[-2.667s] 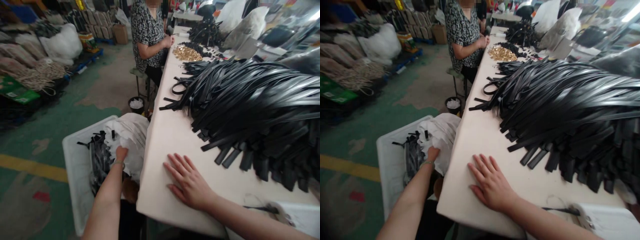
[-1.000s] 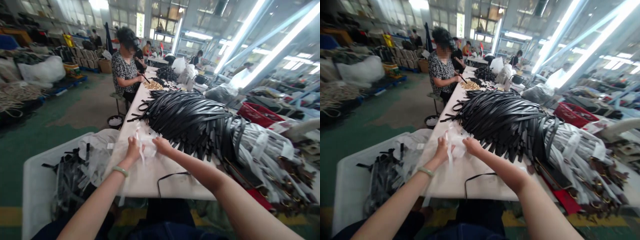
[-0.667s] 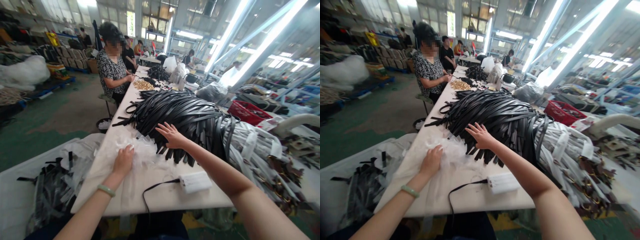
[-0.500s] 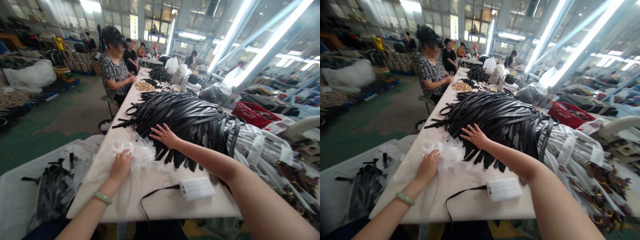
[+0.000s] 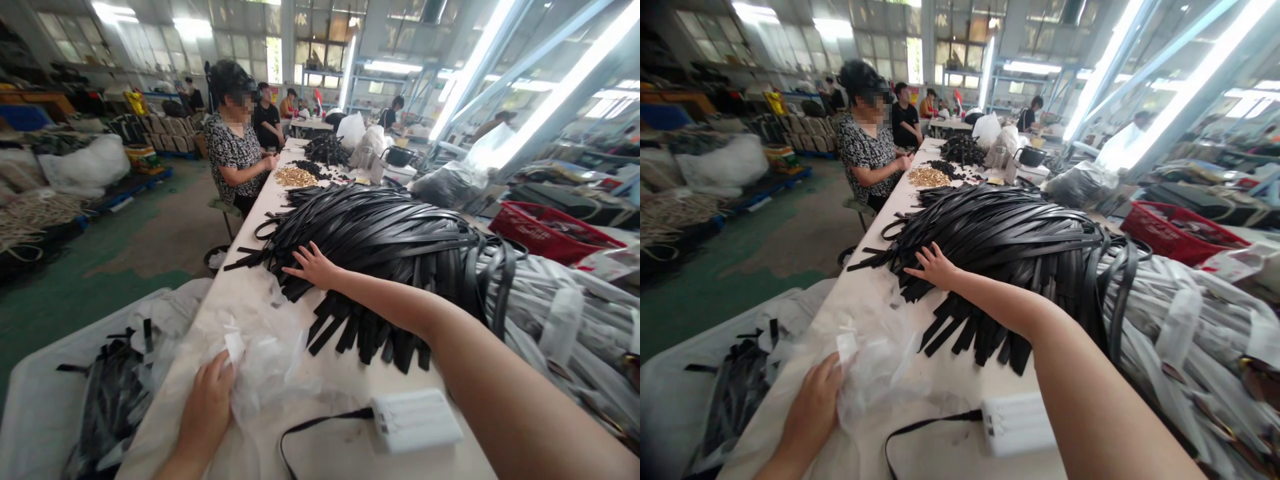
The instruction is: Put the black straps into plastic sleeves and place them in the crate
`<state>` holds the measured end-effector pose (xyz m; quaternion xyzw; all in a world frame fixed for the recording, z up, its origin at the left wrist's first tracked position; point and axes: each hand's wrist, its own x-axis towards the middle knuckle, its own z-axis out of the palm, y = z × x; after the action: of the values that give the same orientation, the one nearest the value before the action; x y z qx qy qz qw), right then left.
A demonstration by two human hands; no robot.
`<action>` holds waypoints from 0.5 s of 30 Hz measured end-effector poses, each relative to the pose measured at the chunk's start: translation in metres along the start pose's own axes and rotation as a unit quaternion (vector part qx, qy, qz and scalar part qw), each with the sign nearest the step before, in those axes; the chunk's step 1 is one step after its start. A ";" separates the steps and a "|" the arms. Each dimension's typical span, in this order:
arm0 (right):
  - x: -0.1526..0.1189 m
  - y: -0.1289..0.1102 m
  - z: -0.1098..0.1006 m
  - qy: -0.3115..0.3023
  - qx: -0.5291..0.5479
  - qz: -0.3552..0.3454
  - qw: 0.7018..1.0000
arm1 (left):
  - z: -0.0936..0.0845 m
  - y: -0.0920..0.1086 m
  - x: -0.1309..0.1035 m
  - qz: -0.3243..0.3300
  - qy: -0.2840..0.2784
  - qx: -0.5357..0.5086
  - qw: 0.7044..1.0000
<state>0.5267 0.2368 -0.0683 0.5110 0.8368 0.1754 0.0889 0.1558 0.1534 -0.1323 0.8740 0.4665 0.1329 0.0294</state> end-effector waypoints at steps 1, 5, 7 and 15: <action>0.000 -0.002 0.001 -0.012 -0.001 0.008 1.000 | 0.001 -0.001 0.000 0.002 0.003 -0.001 1.000; 0.003 -0.004 0.006 -0.013 -0.021 0.022 0.999 | 0.005 -0.005 -0.003 0.012 0.015 0.009 1.000; 0.004 0.000 0.008 0.022 -0.036 0.001 0.999 | 0.008 -0.008 -0.004 0.021 0.025 0.017 0.999; 0.008 0.014 -0.003 0.047 -0.005 -0.028 0.998 | 0.021 -0.018 -0.003 0.042 0.054 0.034 0.997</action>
<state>0.5333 0.2492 -0.0604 0.4783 0.8530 0.2011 0.0565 0.1452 0.1626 -0.1562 0.8849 0.4343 0.1653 -0.0317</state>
